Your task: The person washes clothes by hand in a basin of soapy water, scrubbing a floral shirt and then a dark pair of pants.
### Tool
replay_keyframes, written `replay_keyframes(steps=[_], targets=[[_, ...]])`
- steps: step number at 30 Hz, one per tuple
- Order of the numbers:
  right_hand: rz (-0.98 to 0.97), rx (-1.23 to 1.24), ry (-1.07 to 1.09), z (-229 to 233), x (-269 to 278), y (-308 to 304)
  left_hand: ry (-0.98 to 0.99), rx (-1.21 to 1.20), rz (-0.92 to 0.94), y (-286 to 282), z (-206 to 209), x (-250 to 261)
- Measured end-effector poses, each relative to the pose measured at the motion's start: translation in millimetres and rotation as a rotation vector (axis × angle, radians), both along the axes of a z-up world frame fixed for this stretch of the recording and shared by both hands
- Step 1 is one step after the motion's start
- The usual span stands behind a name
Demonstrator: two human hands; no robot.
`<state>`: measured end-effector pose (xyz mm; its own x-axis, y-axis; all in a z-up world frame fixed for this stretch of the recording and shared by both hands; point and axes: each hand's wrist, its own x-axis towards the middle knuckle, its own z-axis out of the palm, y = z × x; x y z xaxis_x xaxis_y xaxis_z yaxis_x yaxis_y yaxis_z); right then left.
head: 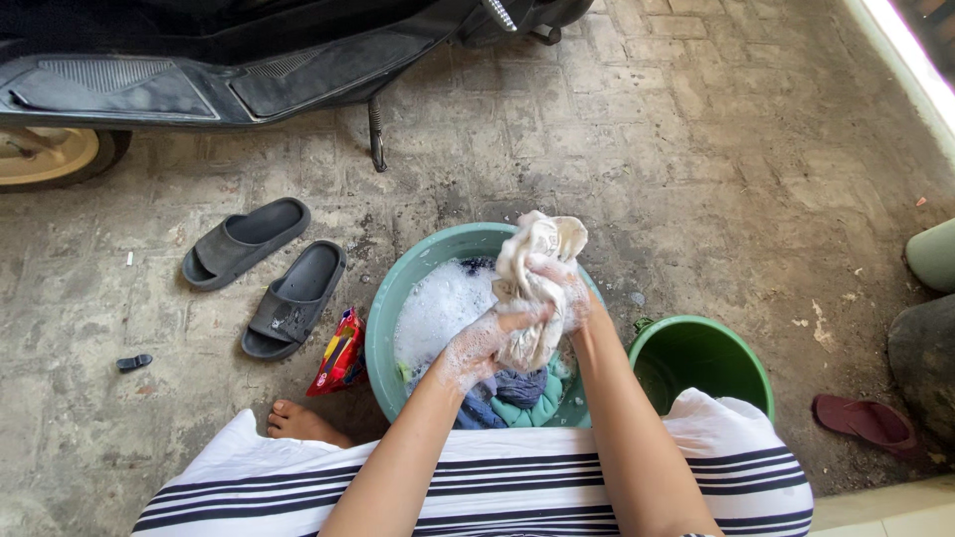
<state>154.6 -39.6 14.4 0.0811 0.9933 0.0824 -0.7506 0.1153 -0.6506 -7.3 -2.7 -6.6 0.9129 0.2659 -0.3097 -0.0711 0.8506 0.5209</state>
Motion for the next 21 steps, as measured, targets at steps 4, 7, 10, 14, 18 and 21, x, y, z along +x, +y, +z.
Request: replay_keyframes(steps=[4,7,10,14,18,21], targets=[[-0.052,-0.150,-0.084,-20.2,11.4,0.3,0.124,0.197,-0.104,-3.3,-11.4,-0.7],[-0.166,-0.324,-0.229,-48.4,10.4,4.0,0.211,0.357,-0.107,-7.0,-30.5,8.2],[-0.330,-0.477,-0.534,-82.7,2.7,11.0,0.495,0.812,-0.168,-14.2,-58.6,15.8],[-0.478,-0.562,-1.064,-108.9,-15.4,9.4,0.935,1.382,-0.328,-28.2,-93.2,15.4],[-0.498,-0.814,-1.395,-87.2,-24.4,10.3,0.925,1.509,-0.248,-23.5,-100.3,20.4],[-0.430,-0.799,-1.496,-46.7,-14.3,15.5,0.514,1.334,-0.054,-7.8,-86.8,23.5]])
